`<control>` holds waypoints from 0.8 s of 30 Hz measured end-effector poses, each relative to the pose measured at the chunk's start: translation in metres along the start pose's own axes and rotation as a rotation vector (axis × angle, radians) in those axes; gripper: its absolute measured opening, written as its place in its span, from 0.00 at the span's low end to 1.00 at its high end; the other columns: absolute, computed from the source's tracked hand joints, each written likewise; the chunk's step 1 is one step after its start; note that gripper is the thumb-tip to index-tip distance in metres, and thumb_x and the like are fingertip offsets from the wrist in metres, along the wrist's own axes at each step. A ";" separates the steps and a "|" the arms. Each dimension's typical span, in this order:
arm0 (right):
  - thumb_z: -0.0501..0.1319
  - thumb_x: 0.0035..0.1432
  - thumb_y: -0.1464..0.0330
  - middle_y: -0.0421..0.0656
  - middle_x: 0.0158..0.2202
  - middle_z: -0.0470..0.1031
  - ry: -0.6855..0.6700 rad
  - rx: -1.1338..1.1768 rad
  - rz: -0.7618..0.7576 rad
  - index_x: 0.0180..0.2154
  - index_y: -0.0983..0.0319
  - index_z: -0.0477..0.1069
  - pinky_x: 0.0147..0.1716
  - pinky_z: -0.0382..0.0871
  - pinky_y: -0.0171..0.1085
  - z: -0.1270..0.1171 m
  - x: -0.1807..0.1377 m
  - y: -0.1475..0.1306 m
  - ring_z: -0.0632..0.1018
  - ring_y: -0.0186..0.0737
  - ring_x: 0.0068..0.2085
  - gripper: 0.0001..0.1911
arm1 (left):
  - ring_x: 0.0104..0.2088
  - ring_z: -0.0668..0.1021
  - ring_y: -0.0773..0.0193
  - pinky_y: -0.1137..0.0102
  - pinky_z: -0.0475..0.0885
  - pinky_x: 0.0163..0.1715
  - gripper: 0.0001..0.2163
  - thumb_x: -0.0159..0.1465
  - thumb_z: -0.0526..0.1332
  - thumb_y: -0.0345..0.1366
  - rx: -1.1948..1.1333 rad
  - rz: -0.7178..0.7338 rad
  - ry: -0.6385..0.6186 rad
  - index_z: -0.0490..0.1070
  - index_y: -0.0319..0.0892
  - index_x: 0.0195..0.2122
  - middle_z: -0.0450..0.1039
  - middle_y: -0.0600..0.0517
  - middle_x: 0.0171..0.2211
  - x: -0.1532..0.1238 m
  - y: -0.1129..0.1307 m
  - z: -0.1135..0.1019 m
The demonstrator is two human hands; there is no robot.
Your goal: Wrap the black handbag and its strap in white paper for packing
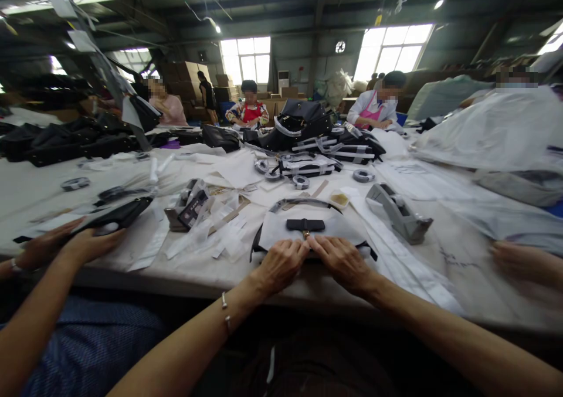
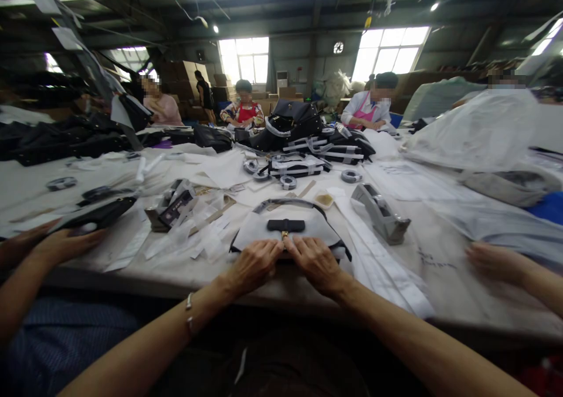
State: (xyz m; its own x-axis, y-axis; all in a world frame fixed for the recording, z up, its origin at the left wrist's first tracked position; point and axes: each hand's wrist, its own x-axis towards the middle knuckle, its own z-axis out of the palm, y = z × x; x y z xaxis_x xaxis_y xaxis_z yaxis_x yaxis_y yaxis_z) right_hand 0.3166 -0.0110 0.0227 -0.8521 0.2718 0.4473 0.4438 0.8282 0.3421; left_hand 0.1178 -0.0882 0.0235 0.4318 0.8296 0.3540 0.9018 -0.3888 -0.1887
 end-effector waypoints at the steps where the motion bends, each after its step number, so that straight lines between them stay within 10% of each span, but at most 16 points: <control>1: 0.52 0.63 0.78 0.50 0.48 0.77 0.020 0.026 -0.015 0.57 0.66 0.66 0.43 0.72 0.44 0.003 0.001 0.000 0.77 0.46 0.43 0.21 | 0.49 0.76 0.55 0.59 0.71 0.51 0.19 0.67 0.52 0.30 0.040 -0.014 0.030 0.61 0.36 0.59 0.72 0.43 0.51 -0.001 0.003 0.001; 5: 0.50 0.63 0.78 0.52 0.47 0.77 0.078 0.133 -0.016 0.50 0.68 0.70 0.45 0.73 0.45 0.013 0.003 -0.006 0.76 0.47 0.44 0.16 | 0.62 0.67 0.52 0.52 0.61 0.62 0.20 0.71 0.48 0.31 0.239 -0.040 0.218 0.58 0.35 0.63 0.64 0.41 0.62 -0.002 0.012 0.013; 11: 0.54 0.63 0.74 0.49 0.47 0.78 0.053 0.324 0.006 0.51 0.65 0.70 0.49 0.73 0.45 0.008 -0.002 -0.011 0.77 0.46 0.47 0.15 | 0.51 0.77 0.60 0.67 0.71 0.50 0.19 0.72 0.44 0.27 0.204 -0.050 0.329 0.64 0.35 0.60 0.71 0.41 0.57 -0.012 0.016 0.041; 17: 0.51 0.69 0.63 0.43 0.42 0.81 0.067 0.558 0.418 0.43 0.57 0.75 0.44 0.75 0.36 -0.001 0.019 0.063 0.81 0.39 0.43 0.14 | 0.52 0.76 0.60 0.67 0.72 0.50 0.19 0.72 0.45 0.30 0.167 -0.029 0.414 0.69 0.42 0.57 0.70 0.47 0.59 -0.022 0.016 0.050; 24: 0.52 0.59 0.56 0.57 0.62 0.66 -0.078 0.001 0.554 0.52 0.63 0.73 0.59 0.56 0.66 0.128 0.029 0.161 0.64 0.65 0.63 0.27 | 0.40 0.81 0.61 0.70 0.76 0.39 0.08 0.64 0.62 0.36 0.339 -0.019 0.729 0.76 0.47 0.44 0.78 0.51 0.46 -0.012 0.015 0.092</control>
State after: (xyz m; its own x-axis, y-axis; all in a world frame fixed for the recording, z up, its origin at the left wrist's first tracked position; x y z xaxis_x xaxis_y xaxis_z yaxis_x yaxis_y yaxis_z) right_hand 0.3280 0.1932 -0.0154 -0.5096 0.7018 0.4978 0.8308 0.5518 0.0727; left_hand 0.1248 -0.0670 -0.0674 0.4254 0.3187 0.8470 0.9049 -0.1376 -0.4027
